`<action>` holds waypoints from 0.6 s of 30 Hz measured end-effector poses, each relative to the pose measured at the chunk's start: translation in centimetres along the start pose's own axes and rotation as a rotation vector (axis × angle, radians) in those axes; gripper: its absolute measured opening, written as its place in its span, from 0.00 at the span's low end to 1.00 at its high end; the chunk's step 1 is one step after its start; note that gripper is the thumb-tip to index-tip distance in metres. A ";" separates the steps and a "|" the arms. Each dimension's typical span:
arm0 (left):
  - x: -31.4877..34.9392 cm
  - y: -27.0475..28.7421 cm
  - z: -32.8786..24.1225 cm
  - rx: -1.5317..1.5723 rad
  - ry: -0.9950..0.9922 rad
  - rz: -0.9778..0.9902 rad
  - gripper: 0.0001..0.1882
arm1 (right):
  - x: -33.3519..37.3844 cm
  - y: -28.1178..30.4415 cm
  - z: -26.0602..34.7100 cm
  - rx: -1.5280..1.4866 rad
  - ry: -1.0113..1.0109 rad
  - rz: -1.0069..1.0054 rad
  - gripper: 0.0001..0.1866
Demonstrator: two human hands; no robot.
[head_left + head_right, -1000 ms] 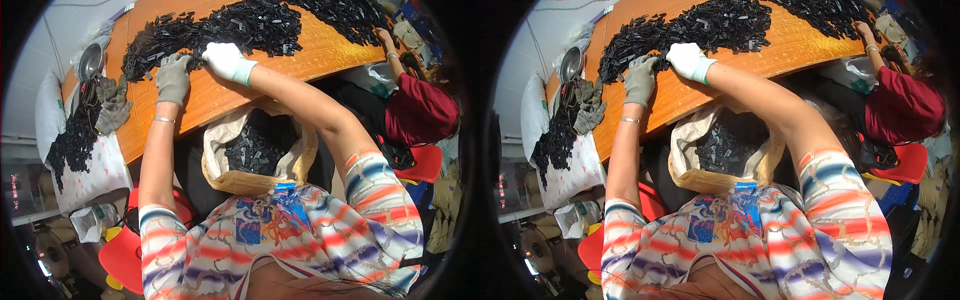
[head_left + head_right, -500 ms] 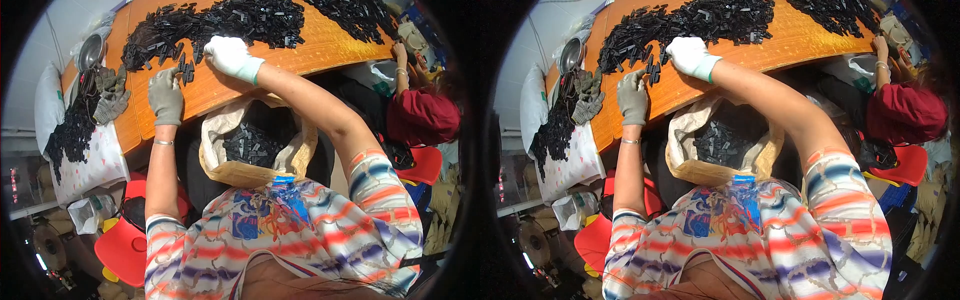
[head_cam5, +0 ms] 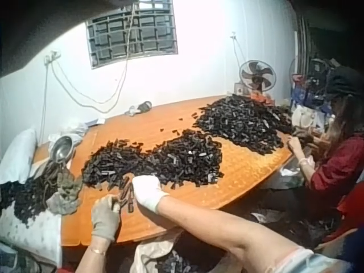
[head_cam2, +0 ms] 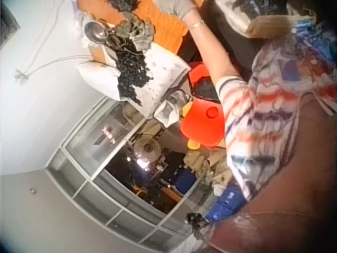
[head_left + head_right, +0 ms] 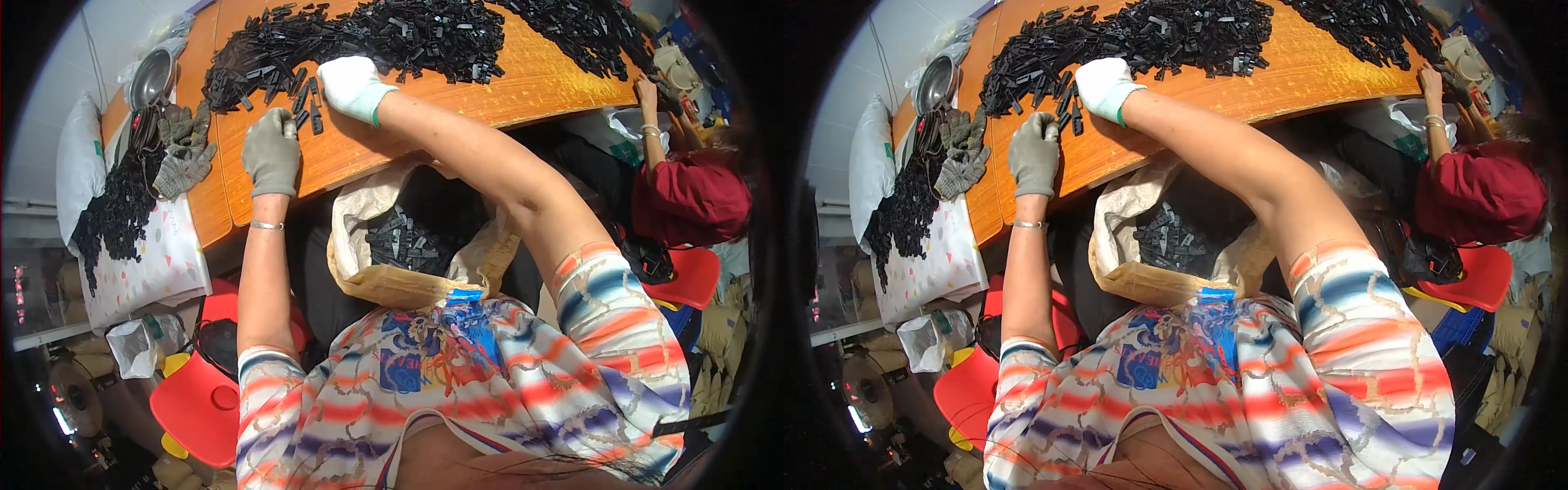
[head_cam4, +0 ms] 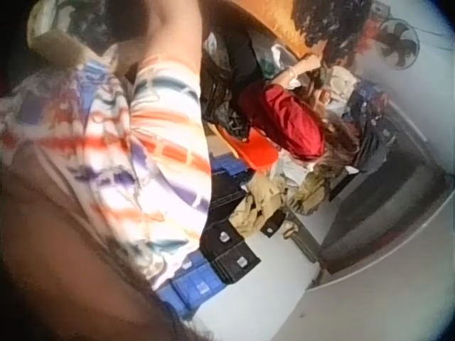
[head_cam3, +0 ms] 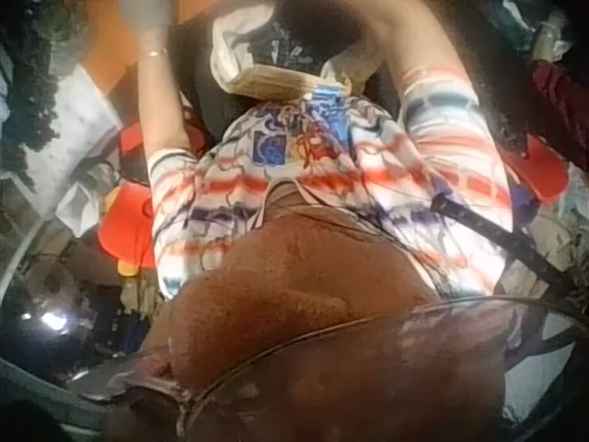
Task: Sorting small black plastic components from a table into a bag.
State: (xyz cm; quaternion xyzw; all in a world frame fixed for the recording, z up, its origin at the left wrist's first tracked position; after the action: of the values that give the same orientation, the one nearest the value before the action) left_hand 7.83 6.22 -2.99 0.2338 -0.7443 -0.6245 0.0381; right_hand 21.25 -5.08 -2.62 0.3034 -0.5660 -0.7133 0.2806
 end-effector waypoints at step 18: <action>1.5 1.0 0.8 -0.148 -0.118 0.029 0.09 | 4.1 2.3 -4.7 -0.180 -0.151 0.047 0.12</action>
State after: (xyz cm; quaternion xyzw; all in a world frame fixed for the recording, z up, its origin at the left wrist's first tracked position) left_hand 5.87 6.50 -2.61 0.1823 -0.7003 -0.6898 0.0207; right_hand 22.21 -11.61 -1.62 0.2091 -0.5260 -0.7754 0.2800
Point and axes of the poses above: each hand's wrist, its own x-axis away from the middle knuckle, its own y-axis out of the back of the hand, z = x × y, the point moved 1 cm from there along -x, towards the middle knuckle, and after that the axes turned 9 degrees about z, right-handed, at the moved point
